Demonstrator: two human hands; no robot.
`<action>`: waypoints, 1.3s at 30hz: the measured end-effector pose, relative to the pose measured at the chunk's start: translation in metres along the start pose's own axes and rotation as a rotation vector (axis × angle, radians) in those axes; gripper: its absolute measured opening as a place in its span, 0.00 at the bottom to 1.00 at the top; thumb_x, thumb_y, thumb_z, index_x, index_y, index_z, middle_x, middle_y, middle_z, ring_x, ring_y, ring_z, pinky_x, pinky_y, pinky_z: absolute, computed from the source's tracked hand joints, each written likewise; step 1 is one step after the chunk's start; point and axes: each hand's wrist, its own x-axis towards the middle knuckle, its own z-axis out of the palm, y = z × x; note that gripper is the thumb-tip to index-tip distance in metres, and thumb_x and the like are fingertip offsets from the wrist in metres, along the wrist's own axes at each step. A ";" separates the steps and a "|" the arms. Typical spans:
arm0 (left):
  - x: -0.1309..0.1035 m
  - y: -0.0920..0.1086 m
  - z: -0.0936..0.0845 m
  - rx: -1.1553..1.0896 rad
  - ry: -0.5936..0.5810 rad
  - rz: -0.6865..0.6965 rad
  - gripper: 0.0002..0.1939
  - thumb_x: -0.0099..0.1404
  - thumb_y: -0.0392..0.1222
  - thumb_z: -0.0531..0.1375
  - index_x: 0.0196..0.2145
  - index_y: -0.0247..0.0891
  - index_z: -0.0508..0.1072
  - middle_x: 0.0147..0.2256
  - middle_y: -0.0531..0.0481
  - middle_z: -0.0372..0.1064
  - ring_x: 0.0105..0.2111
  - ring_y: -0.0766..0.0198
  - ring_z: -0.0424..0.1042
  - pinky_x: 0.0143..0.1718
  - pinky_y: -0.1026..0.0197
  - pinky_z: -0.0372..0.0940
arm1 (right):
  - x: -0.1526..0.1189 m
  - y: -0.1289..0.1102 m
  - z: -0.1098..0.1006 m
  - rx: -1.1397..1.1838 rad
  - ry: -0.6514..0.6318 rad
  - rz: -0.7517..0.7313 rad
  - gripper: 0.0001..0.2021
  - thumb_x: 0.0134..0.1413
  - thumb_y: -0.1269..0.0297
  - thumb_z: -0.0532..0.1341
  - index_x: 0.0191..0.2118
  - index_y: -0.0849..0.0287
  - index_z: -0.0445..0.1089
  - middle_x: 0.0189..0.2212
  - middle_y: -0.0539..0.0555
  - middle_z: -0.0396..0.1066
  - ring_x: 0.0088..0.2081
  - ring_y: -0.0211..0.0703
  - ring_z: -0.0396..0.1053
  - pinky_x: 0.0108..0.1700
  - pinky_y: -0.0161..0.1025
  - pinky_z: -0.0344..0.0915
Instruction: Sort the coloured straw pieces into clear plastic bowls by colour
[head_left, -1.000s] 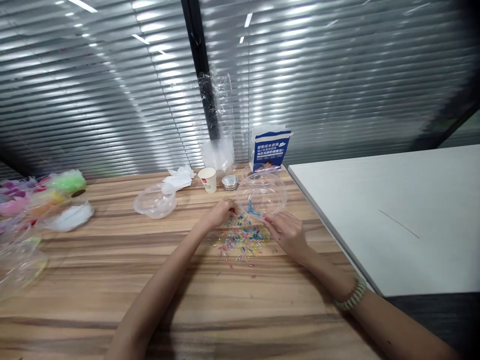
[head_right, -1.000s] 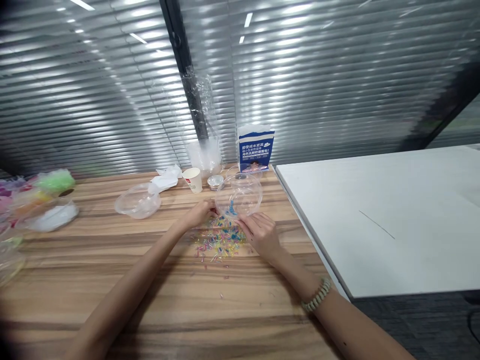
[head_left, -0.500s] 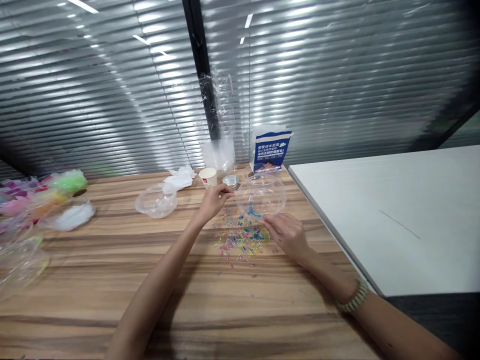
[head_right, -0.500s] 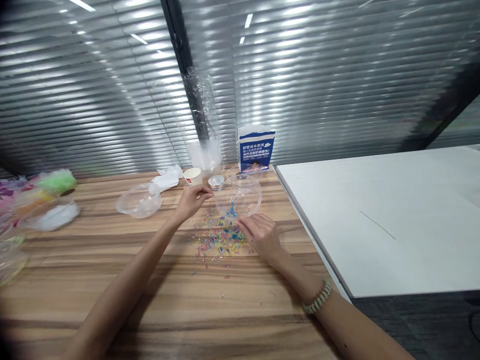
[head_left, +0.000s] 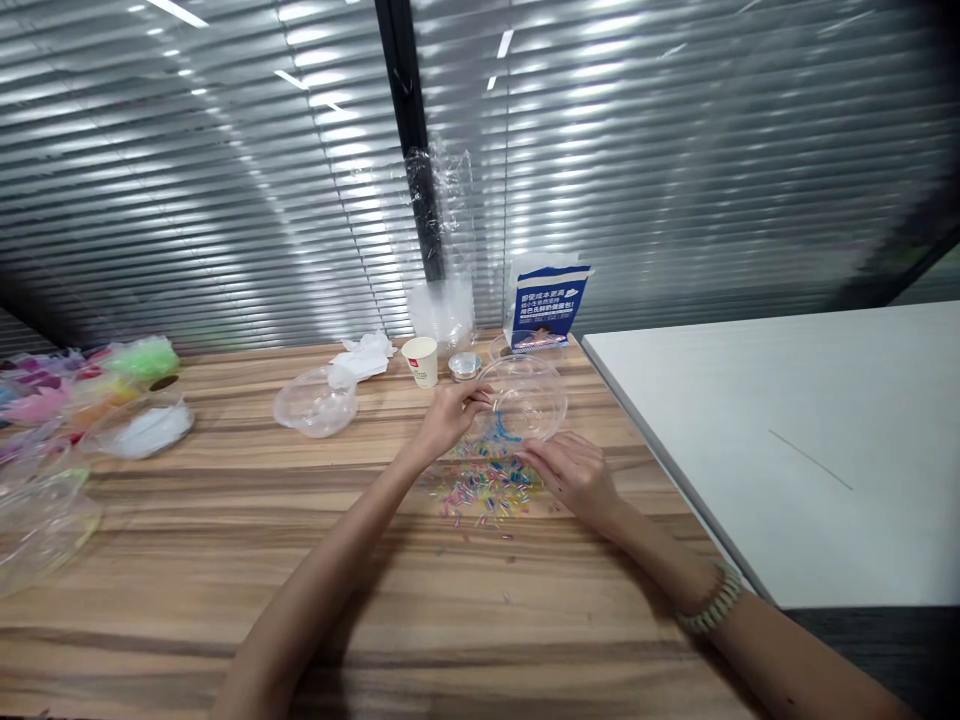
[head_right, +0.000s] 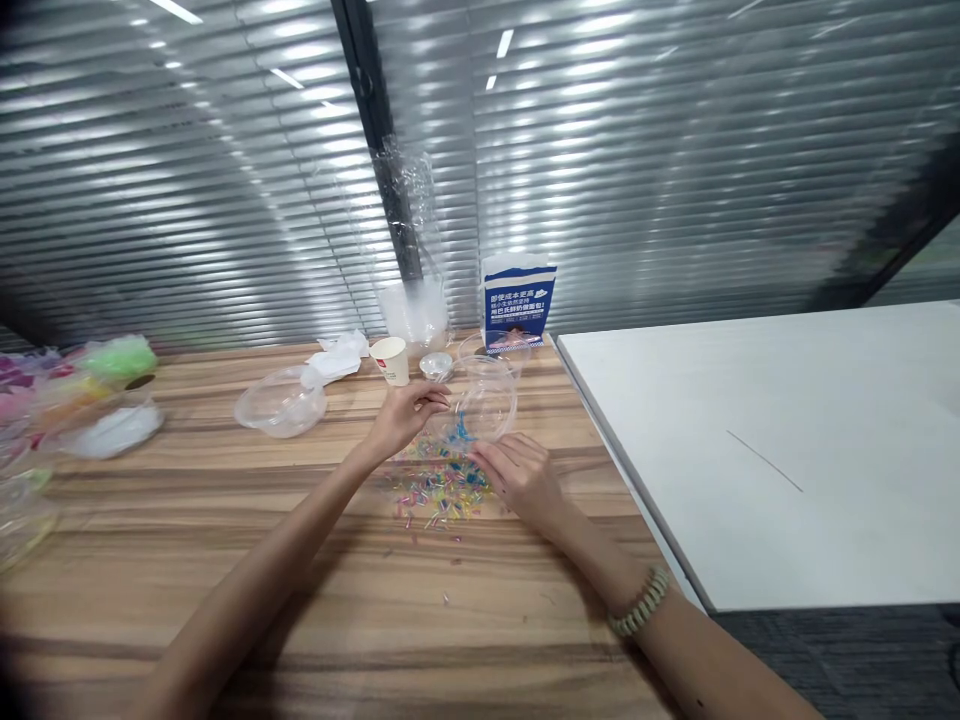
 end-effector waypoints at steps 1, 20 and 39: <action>0.000 0.000 0.001 -0.011 -0.007 -0.001 0.07 0.58 0.29 0.58 0.35 0.33 0.74 0.31 0.48 0.75 0.30 0.65 0.73 0.34 0.65 0.67 | -0.001 0.001 0.001 0.002 -0.002 -0.004 0.04 0.55 0.73 0.61 0.37 0.62 0.70 0.28 0.52 0.74 0.27 0.38 0.69 0.33 0.37 0.63; -0.003 0.009 0.006 0.135 -0.157 0.037 0.09 0.59 0.26 0.55 0.32 0.33 0.74 0.31 0.49 0.75 0.32 0.64 0.72 0.35 0.64 0.64 | 0.001 -0.001 -0.002 0.013 -0.008 -0.001 0.03 0.56 0.71 0.60 0.36 0.61 0.70 0.26 0.52 0.74 0.27 0.38 0.68 0.33 0.37 0.64; -0.001 0.010 -0.001 0.418 -0.151 0.345 0.05 0.63 0.36 0.58 0.35 0.37 0.75 0.41 0.44 0.69 0.43 0.58 0.66 0.44 0.55 0.61 | 0.002 -0.002 -0.003 0.016 -0.003 -0.007 0.03 0.55 0.72 0.60 0.36 0.62 0.71 0.27 0.53 0.74 0.27 0.39 0.69 0.32 0.36 0.64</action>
